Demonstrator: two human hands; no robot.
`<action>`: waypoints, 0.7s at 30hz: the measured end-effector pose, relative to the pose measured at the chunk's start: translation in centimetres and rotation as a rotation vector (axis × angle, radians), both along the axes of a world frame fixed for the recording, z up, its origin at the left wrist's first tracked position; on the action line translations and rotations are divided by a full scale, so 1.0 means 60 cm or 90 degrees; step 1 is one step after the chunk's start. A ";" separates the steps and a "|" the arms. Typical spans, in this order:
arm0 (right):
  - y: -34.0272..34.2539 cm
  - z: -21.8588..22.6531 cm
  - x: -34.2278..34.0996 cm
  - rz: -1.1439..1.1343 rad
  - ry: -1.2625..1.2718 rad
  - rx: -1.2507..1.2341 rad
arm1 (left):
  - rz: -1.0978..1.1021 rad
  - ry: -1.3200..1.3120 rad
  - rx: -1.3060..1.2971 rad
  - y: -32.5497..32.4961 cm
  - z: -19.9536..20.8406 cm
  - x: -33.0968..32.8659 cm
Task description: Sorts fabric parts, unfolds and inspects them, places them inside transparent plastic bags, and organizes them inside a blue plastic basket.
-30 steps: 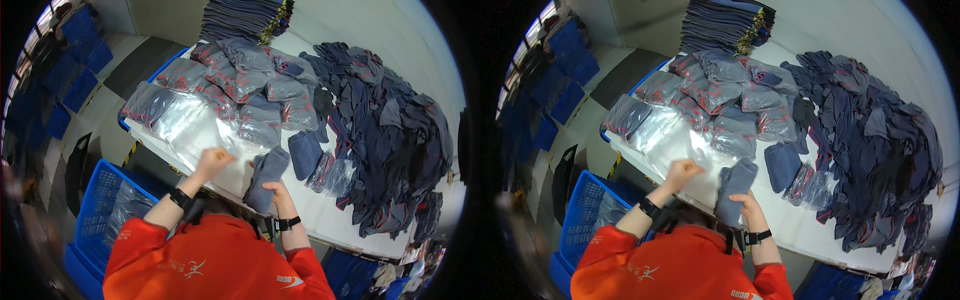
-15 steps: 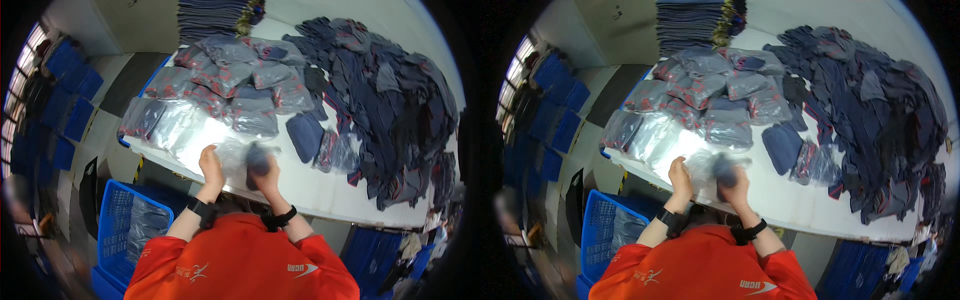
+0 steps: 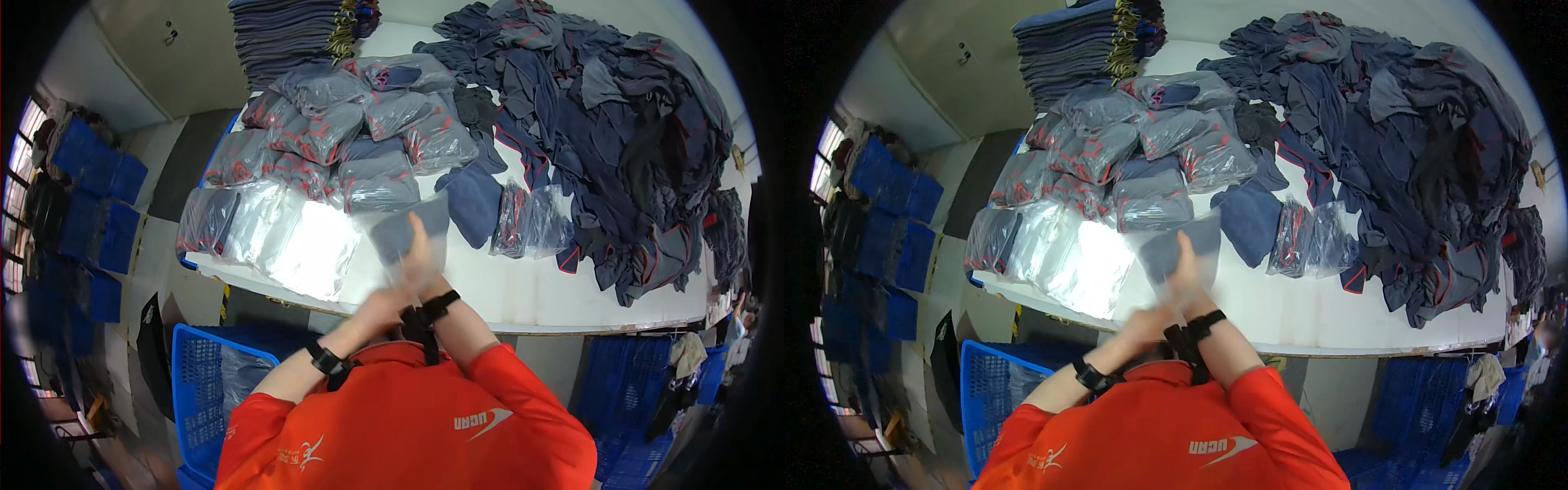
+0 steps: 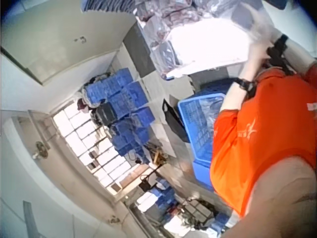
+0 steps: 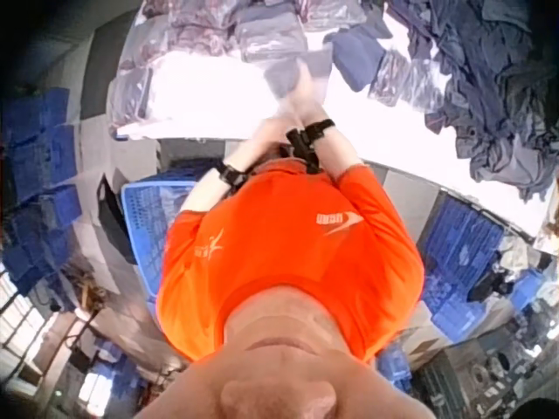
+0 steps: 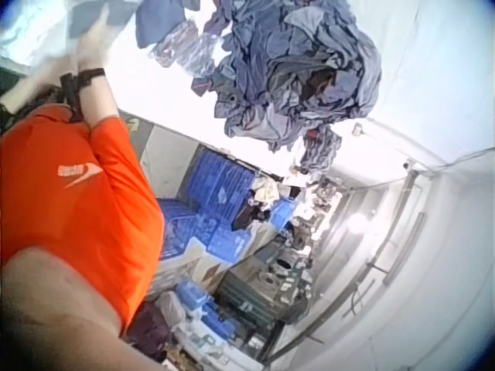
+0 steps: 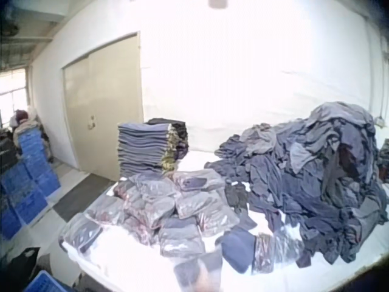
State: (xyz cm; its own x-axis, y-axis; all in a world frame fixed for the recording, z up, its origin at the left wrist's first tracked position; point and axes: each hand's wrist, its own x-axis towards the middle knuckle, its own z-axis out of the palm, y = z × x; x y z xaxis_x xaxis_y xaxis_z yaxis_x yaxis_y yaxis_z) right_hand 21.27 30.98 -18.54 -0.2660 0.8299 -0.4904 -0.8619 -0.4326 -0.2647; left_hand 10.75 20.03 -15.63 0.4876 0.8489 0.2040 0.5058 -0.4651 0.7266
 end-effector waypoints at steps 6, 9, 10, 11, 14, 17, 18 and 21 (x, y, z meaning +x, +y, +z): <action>-0.056 -0.042 -0.030 0.339 -0.072 0.109 | 0.536 -0.132 0.051 0.105 -0.066 -0.114; -0.056 0.013 0.071 0.510 -0.358 0.172 | 0.537 -0.177 -0.249 0.103 -0.031 -0.166; -0.048 0.025 0.097 0.514 -0.415 0.224 | 0.496 -0.016 -0.231 0.091 0.018 -0.161; -0.043 0.035 0.111 0.517 -0.472 0.276 | 0.448 0.142 -0.210 0.079 0.060 -0.156; -0.036 0.085 0.117 0.589 -0.534 0.400 | 0.337 0.197 0.213 0.040 0.114 -0.094; -0.046 0.143 0.082 0.656 -0.468 0.560 | 0.196 -0.144 -0.079 0.027 0.084 -0.022; -0.030 0.138 0.086 0.663 -0.533 0.579 | 0.150 -0.436 -0.337 0.025 0.071 -0.012; 0.063 0.024 0.149 0.057 -1.224 0.539 | 0.302 -0.179 -0.479 0.025 0.052 -0.043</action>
State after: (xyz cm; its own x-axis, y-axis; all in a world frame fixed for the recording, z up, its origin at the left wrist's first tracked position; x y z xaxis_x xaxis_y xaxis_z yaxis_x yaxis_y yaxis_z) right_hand 30.21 34.76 -17.09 -0.0478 0.9615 0.2705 0.6847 0.2287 -0.6920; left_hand 8.14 21.52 -12.48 0.0724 0.9035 -0.4224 0.2821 0.3876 0.8776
